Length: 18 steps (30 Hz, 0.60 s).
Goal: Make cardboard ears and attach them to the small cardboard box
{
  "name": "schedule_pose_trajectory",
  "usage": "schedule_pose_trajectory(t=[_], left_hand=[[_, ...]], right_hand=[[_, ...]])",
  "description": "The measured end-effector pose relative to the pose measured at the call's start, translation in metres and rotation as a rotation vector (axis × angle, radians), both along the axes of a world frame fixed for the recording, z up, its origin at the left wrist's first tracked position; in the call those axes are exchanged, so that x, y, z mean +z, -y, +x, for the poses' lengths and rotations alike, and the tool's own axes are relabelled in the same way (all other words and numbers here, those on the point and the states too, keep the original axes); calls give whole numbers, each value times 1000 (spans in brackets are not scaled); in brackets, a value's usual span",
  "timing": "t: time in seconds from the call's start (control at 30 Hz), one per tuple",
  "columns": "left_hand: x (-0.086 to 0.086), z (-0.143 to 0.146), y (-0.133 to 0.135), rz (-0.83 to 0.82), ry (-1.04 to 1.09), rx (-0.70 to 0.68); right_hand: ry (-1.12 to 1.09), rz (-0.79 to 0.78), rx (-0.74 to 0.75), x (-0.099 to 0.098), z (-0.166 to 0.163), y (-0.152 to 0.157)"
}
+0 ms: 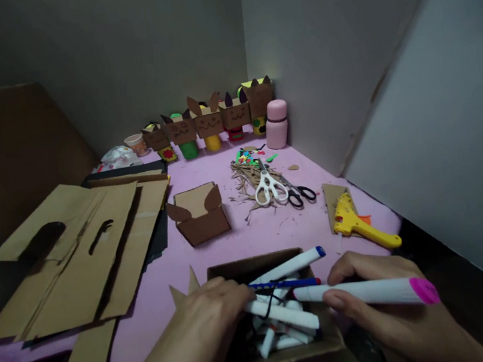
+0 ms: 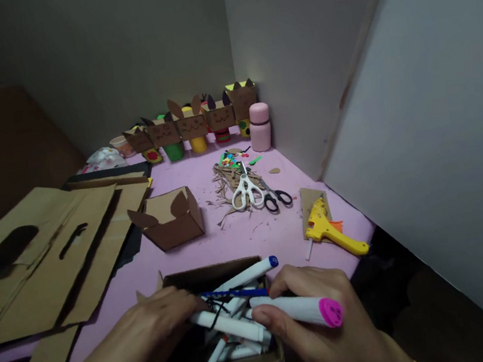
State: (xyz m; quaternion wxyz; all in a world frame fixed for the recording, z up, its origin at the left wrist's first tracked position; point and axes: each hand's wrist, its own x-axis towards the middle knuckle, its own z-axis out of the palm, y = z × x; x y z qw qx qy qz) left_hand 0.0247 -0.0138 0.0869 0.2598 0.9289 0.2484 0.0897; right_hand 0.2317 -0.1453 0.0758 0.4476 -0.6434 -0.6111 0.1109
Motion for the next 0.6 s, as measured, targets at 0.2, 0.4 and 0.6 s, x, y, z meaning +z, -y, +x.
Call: schedule_pose_trajectory(t=[0.2, 0.4, 0.6], left_hand=[[8, -1, 9, -53, 75, 71], [8, -2, 13, -199, 48, 94], [7, -6, 19, -314, 51, 180]], right_hand=[[-77, -47, 59, -4, 1, 1], [-46, -3, 22, -8, 3, 9], [51, 64, -151, -21, 1, 8]])
